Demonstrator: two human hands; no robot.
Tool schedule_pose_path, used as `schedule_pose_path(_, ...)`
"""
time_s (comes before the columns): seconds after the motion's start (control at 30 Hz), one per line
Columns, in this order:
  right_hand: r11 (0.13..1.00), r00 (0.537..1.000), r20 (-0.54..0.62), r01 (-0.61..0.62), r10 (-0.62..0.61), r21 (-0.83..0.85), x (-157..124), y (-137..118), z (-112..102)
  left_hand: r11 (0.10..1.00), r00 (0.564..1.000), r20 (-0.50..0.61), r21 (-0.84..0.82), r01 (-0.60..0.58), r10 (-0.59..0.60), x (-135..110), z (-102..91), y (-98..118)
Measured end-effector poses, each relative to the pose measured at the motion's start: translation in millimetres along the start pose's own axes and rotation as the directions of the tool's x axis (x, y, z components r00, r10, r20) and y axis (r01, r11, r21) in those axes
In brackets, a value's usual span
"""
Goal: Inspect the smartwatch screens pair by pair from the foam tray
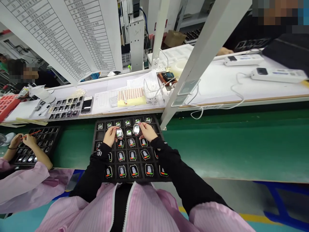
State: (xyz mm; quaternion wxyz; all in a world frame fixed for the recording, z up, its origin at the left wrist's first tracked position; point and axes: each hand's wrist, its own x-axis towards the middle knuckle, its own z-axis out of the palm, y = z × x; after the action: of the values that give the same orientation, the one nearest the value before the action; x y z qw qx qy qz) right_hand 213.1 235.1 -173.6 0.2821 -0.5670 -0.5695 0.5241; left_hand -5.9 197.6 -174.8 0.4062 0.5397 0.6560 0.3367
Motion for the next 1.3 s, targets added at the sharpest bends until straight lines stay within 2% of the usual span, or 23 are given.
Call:
schedule_pose_path(0.07,0.979,0.998,0.054,-0.031,0.02,0.2,-16,-10,3,0.968,0.999,0.041,-0.247,0.031,-0.022,-12,-0.1,7)
schedule_pose_path(0.13,0.903,0.991,0.136,-0.073,0.016,0.424,-32,-19,4,0.884,0.997,0.075,-0.465,0.053,-0.02,-28,-1.6,17)
schedule_pose_path(0.2,0.826,0.977,0.211,-0.103,-0.02,0.554,-46,-26,4,0.848,0.997,0.071,-0.529,0.027,0.012,-45,-3.5,27)
schedule_pose_path(0.27,0.821,0.97,0.235,-0.079,-0.069,0.566,-57,-31,5,0.859,0.998,0.037,-0.511,-0.025,0.05,-59,-4.3,36)
schedule_pose_path(0.37,0.823,0.977,0.183,-0.012,-0.112,0.567,-68,-37,9,0.853,0.999,-0.023,-0.52,-0.051,0.046,-75,-2.5,46)
schedule_pose_path(0.53,0.784,0.991,0.102,0.002,-0.083,0.621,-83,-44,15,0.791,0.999,0.013,-0.612,-0.016,0.03,-92,0.1,54)
schedule_pose_path(0.7,0.78,0.989,0.098,0.029,-0.115,0.625,-95,-49,15,0.845,0.994,-0.006,-0.526,-0.095,0.108,-107,-5.6,65)
schedule_pose_path(0.83,0.795,0.989,0.076,0.057,-0.129,0.604,-97,-49,18,0.877,0.993,-0.008,-0.469,-0.104,0.114,-113,-7.3,70)
schedule_pose_path(1.07,0.81,0.992,0.053,0.066,-0.119,0.582,-100,-49,22,0.865,0.996,-0.016,-0.496,-0.081,0.084,-115,-1.6,73)
schedule_pose_path(1.3,0.778,0.979,0.116,0.057,-0.165,0.626,-103,-44,17,0.852,0.997,-0.031,-0.518,-0.078,0.072,-117,-1.6,75)
